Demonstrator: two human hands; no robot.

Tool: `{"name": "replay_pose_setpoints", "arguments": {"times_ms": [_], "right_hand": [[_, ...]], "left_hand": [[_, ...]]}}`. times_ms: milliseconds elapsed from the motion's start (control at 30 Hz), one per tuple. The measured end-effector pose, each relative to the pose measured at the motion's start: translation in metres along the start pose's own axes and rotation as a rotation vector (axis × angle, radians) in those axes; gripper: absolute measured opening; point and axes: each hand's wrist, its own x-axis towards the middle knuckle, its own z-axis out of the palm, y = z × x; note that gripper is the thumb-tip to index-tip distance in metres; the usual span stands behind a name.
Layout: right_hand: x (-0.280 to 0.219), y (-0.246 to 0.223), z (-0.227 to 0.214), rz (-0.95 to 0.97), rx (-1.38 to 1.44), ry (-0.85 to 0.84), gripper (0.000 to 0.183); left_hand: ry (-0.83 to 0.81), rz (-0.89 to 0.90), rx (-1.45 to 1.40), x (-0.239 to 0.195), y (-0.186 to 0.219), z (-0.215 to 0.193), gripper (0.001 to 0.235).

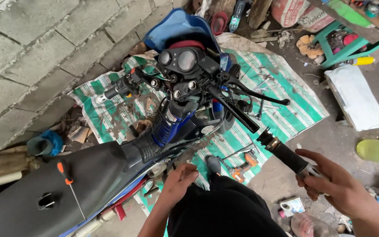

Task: The person works on the handlebars of a blue motorcycle, using a spray can to lubricate the right handlebar grip. They then remove the grip, retrieve a new grip from a nearby table, and install it onto the handlebar, securing it in place.

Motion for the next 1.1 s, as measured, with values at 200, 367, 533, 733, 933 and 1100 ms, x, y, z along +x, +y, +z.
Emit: {"name": "replay_pose_setpoints", "arguments": {"times_ms": [200, 367, 533, 733, 933, 1100], "right_hand": [[0.001, -0.01, 0.013, -0.03, -0.112, -0.014, 0.087], [-0.002, -0.015, 0.028, -0.023, -0.269, 0.065, 0.089], [0.008, -0.009, 0.031, -0.275, 0.014, -0.19, 0.079], [0.024, -0.019, 0.054, -0.285, 0.198, -0.284, 0.067], [0.059, -0.037, 0.068, -0.233, 0.192, -0.309, 0.068], [0.084, -0.053, 0.083, -0.072, 0.138, -0.175, 0.066]], "left_hand": [[-0.075, 0.001, 0.162, 0.006, 0.027, 0.005, 0.046], [-0.177, 0.002, 0.283, 0.019, 0.028, -0.012, 0.055], [-0.238, 0.047, 0.309, 0.042, 0.01, -0.039, 0.054], [-0.227, -0.011, 0.231, 0.053, 0.007, -0.06, 0.05], [-0.296, 0.064, 0.236, 0.058, 0.004, -0.063, 0.056], [-0.323, 0.074, 0.239, 0.057, 0.004, -0.067, 0.06]]}}
